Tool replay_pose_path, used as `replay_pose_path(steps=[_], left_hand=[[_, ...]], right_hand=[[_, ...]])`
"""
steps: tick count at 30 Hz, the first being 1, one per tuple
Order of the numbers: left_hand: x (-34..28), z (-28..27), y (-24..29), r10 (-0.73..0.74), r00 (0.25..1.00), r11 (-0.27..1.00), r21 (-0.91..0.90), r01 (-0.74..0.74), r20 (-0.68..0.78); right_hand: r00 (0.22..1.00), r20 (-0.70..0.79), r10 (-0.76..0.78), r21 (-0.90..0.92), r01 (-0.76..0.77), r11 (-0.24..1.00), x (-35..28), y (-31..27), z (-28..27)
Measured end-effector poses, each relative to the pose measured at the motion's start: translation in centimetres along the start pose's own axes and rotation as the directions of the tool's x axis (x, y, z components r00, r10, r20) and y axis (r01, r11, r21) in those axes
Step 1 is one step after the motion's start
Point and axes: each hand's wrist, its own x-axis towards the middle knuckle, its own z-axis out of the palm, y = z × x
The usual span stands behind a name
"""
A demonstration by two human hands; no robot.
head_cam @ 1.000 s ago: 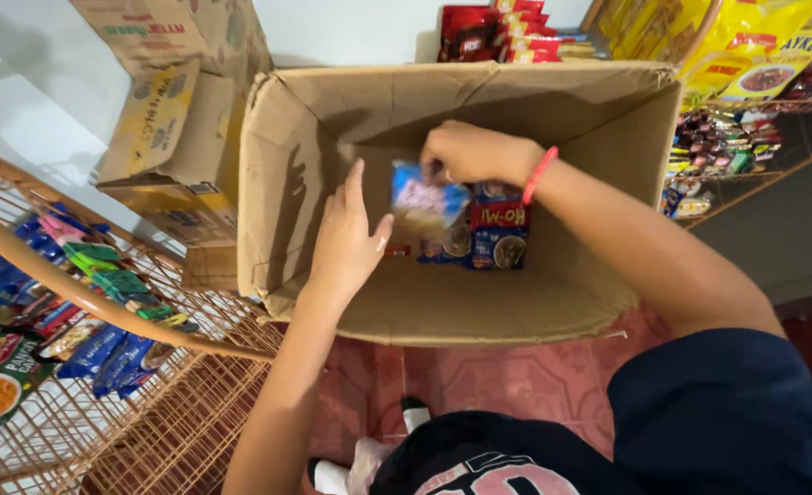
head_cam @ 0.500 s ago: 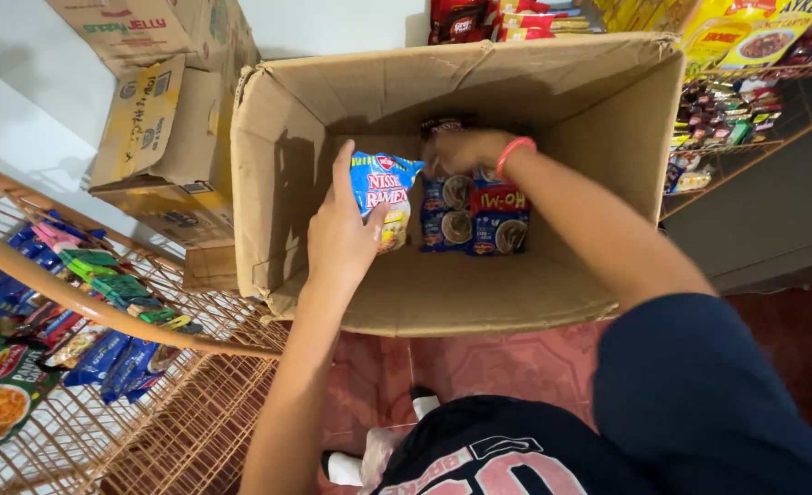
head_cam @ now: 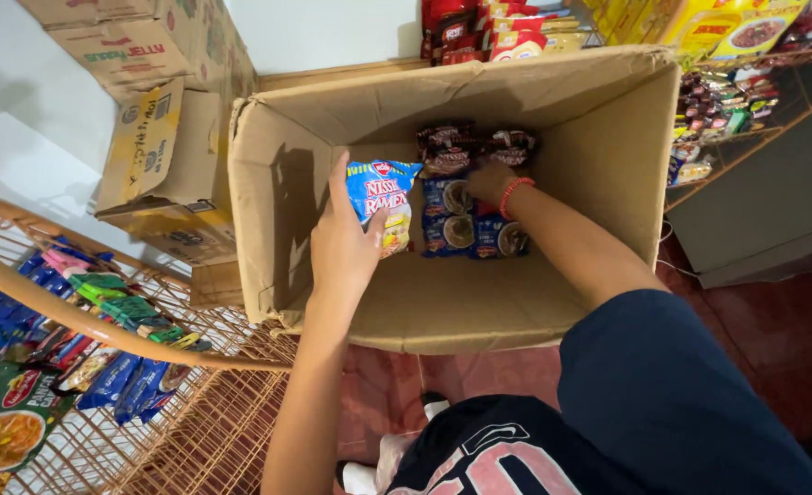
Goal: Organizing various instant noodle packets and snack packs from a wire basket into a cardboard box.
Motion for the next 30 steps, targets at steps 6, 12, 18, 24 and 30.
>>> replay_pose_path(steps=[6,12,18,24,30], left_hand=[[0.7,-0.2,0.3,-0.007,1.000,1.000,0.004,0.007,-0.013],[1.9,-0.6,1.0,-0.090,0.992,0.996,-0.031,0.088,-0.086],[4.7,-0.1,0.8,0.090,0.951,0.911,-0.361,-0.198,-0.295],[9.4,2.1,0.8,0.149,0.918,0.818,-0.476,-0.324,-0.368],[11.1,3.7,1.1,0.075,0.938,0.698,-0.655,-0.291,-0.338]], right_hand=[[0.916,-0.390,-0.098,0.117,0.155,0.981,-0.1,-0.7,-6.5],[0.952,-0.300,-0.060,0.160,0.113,0.981,-12.0,-2.9,-22.6],[0.630,-0.776,0.001,0.217,0.266,0.939,-22.9,-2.4,-25.7],[0.611,-0.722,0.325,0.576,0.271,0.771,-26.0,-3.5,-23.2],[0.568,-0.687,0.453,0.662,0.234,0.712,-23.1,-1.2,-20.3]])
